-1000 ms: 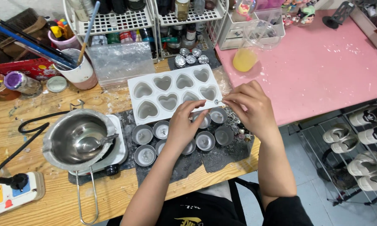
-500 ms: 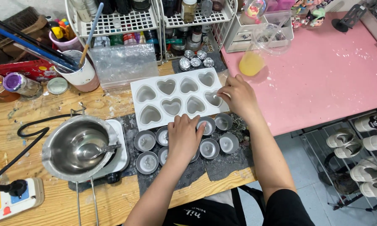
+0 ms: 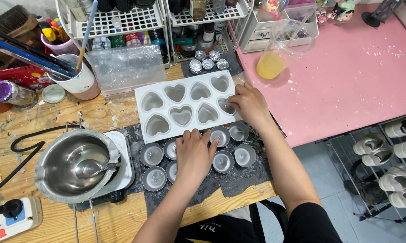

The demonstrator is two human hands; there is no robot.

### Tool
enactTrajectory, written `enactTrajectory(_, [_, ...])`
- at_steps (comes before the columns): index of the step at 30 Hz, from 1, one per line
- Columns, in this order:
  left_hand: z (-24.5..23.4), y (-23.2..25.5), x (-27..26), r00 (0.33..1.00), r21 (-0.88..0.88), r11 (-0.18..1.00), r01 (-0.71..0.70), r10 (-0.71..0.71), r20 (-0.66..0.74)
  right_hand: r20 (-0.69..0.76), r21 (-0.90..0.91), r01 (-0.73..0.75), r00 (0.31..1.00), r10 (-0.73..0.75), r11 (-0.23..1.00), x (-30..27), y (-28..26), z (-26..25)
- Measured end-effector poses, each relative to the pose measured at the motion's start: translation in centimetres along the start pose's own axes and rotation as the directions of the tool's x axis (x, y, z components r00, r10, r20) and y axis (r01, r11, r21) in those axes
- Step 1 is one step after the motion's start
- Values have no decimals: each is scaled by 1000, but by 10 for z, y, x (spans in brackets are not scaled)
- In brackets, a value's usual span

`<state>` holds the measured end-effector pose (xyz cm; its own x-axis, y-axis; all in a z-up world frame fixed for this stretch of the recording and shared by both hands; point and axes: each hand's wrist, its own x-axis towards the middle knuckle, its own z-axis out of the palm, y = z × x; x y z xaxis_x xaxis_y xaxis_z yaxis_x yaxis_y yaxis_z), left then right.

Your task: Preparing candle wicks by inserting them into metal bases and arranging them in small metal containers at a craft table.

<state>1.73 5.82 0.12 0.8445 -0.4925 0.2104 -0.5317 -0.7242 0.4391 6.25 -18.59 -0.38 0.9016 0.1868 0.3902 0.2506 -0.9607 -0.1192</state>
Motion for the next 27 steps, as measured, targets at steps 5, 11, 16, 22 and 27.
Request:
enactTrajectory(5, [-2,0,-1,1000,-11,1000,-8,8,0,13,-6,4,1000,-4,1000,0,1,6])
enactTrajectory(11, [-3,0,-2,1000,-10,1000,-12,11,-21,48,-54,-2,999,5,999,2,-4,6])
enactTrajectory(16, [-6,1,-1,1000,-1,1000,8,-8,5,75,-49,-26,997,30,998,1,-5,7])
enactTrajectory(22, [-5,0,0,999,25,999,22,-22,26,46,-13,-27,999,27,1000,0,-4,5])
enactTrajectory(27, [0,-2,-1,1000,51,999,14,-15,4,44,14,-50,998,49,999,-1,-3,3])
